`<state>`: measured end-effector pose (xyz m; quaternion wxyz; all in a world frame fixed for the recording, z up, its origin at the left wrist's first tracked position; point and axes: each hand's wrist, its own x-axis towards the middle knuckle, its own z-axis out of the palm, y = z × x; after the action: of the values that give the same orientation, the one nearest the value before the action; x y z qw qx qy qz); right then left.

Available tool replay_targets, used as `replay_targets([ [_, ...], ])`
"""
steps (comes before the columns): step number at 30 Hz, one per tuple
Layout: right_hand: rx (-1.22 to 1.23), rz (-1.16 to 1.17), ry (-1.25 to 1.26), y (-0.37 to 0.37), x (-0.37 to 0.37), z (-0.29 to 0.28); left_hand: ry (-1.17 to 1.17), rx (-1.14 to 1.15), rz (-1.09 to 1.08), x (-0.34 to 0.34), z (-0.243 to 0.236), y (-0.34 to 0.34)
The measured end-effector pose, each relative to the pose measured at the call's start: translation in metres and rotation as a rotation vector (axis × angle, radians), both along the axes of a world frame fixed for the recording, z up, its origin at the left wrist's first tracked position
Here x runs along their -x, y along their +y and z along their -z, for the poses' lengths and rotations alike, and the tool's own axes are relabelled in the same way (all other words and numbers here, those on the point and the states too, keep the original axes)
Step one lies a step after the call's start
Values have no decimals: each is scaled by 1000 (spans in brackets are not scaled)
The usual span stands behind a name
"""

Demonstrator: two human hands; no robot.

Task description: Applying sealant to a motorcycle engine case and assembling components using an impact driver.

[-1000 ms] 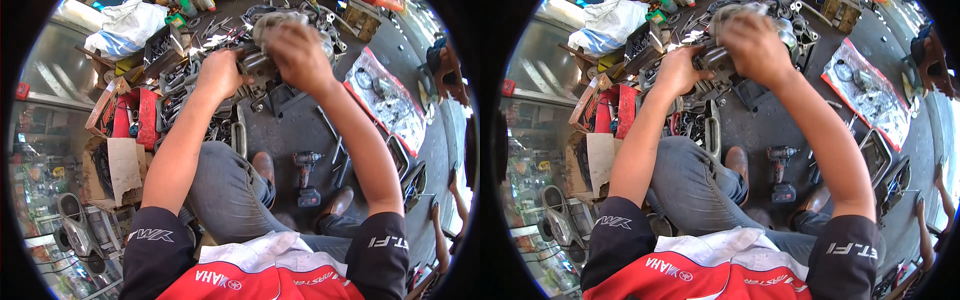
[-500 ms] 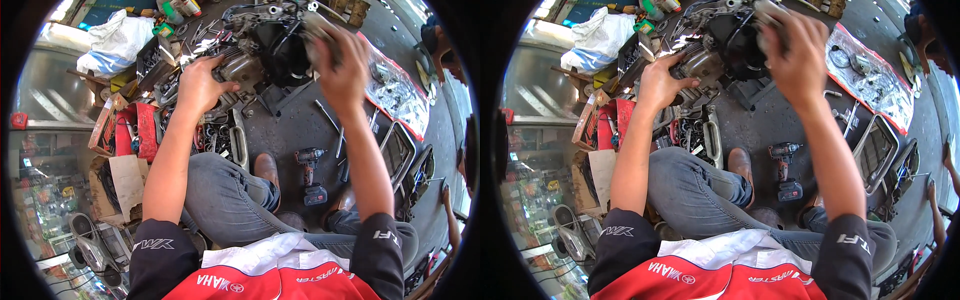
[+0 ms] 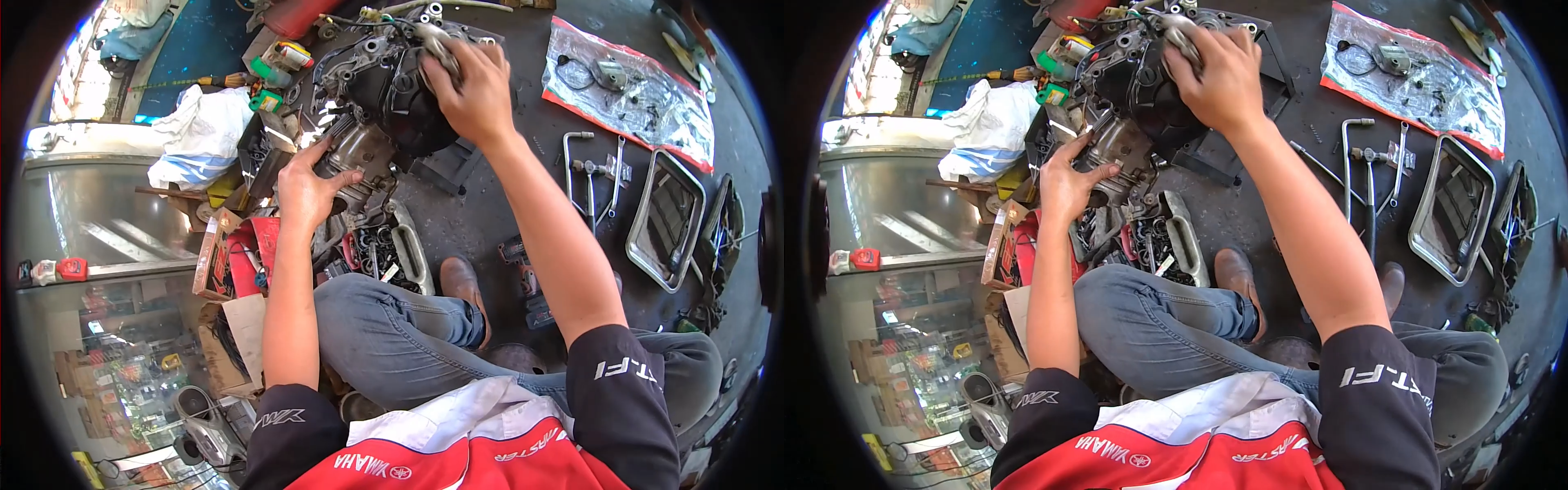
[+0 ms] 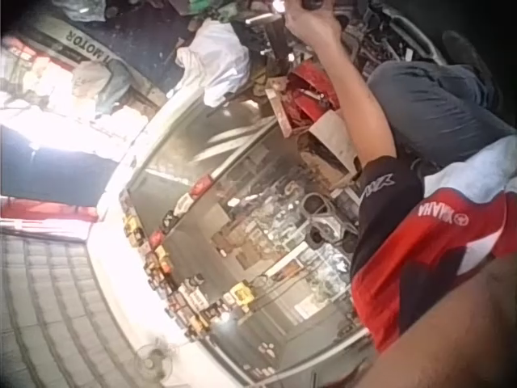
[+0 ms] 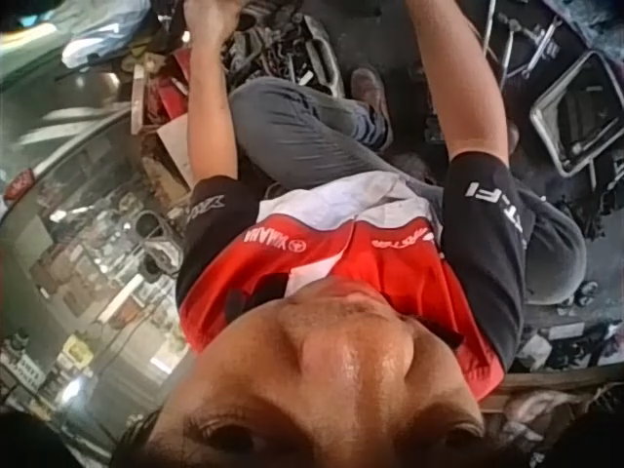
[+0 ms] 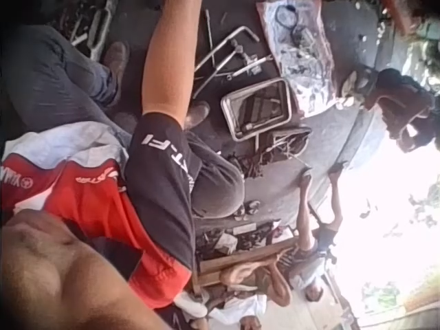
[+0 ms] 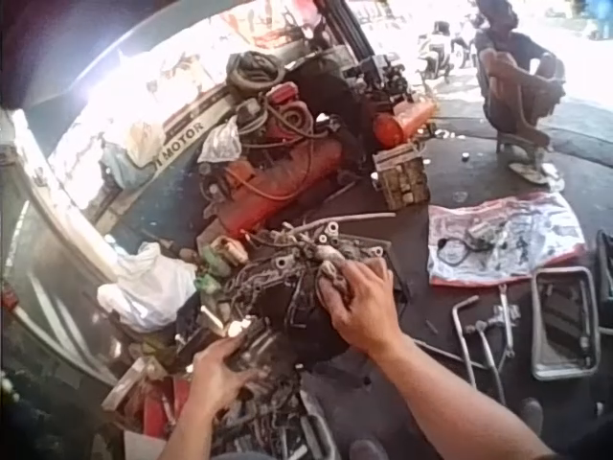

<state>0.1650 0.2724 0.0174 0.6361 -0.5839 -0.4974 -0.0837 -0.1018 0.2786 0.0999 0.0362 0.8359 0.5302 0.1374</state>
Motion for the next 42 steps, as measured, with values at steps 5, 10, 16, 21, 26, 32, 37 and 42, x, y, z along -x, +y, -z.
replay_targets([
  [5,163,-118,162,-39,-12,48,3,22,-14,3,0,3],
  [10,73,-18,32,-21,-5,3,22,10,-7,-4,2,3],
  [16,66,16,321,-99,91,60,2,24,-26,3,0,2],
  [21,-162,-340,1476,-78,88,32,71,0,-10,6,2,3],
  [26,205,-54,1073,-76,152,23,61,-40,25,12,6,5],
  [32,29,-269,1446,-83,169,-12,50,-35,1,5,3,4],
  [37,-94,-808,1490,-87,181,-40,-372,63,144,68,35,52],
  [42,-187,-437,1561,-118,138,2,113,-42,-21,22,4,3],
])
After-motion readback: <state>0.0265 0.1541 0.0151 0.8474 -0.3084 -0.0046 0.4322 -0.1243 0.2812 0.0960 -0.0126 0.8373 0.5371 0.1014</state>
